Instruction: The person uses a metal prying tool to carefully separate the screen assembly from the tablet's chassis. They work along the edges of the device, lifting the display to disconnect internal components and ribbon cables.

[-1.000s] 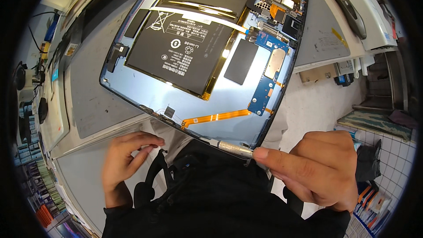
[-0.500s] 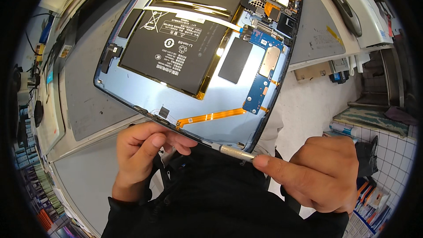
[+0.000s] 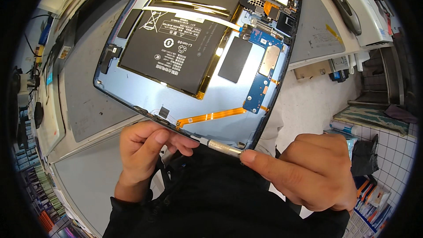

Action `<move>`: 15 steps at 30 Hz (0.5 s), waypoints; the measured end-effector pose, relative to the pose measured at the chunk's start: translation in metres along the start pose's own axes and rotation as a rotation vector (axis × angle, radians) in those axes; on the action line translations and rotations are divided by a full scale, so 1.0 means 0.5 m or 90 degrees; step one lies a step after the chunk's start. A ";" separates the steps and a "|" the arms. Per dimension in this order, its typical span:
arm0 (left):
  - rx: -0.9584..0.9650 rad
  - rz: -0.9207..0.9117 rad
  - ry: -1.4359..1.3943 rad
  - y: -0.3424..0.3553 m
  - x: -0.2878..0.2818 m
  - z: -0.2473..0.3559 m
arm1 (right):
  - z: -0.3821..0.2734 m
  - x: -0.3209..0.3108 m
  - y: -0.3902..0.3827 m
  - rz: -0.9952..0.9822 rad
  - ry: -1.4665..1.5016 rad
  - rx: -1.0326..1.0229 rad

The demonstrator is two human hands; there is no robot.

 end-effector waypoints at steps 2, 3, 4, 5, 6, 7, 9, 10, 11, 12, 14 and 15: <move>-0.009 0.004 -0.006 0.000 0.000 -0.001 | -0.001 0.005 0.004 -0.002 0.000 -0.001; -0.016 0.009 -0.011 0.000 0.001 -0.002 | -0.002 0.007 0.006 -0.002 -0.002 -0.004; -0.023 0.013 -0.016 0.000 0.002 -0.002 | -0.002 0.009 0.007 -0.002 -0.004 -0.007; -0.029 0.014 -0.018 -0.001 0.003 -0.002 | -0.002 0.010 0.009 -0.004 -0.005 -0.010; -0.035 0.014 -0.021 -0.001 0.003 -0.002 | -0.003 0.011 0.011 -0.008 -0.006 -0.014; -0.041 0.015 -0.023 -0.001 0.004 -0.003 | -0.003 0.013 0.013 -0.011 -0.007 -0.018; -0.033 0.006 -0.041 0.000 0.005 -0.005 | -0.003 0.018 0.016 -0.007 -0.005 -0.022; -0.030 0.002 -0.049 0.001 0.006 -0.006 | -0.003 0.020 0.018 -0.005 -0.005 -0.023; -0.030 0.002 -0.064 0.001 0.007 -0.010 | -0.003 0.020 0.020 -0.008 -0.005 -0.025; -0.031 0.004 -0.079 0.000 0.007 -0.013 | -0.004 0.020 0.024 -0.011 -0.004 -0.028; -0.033 0.006 -0.094 0.000 0.007 -0.016 | -0.003 0.024 0.028 -0.008 0.007 -0.031; -0.034 0.006 -0.095 0.001 0.009 -0.018 | -0.002 0.026 0.029 -0.003 0.014 -0.030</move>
Point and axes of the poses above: each hand's wrist, its own y-axis towards the middle knuckle, its own x-axis out of the palm, z = x × y, the point moved 5 cm from there along y, towards the middle knuckle, and after that the axes turned 15 degrees about z, right-handed, at the moved point
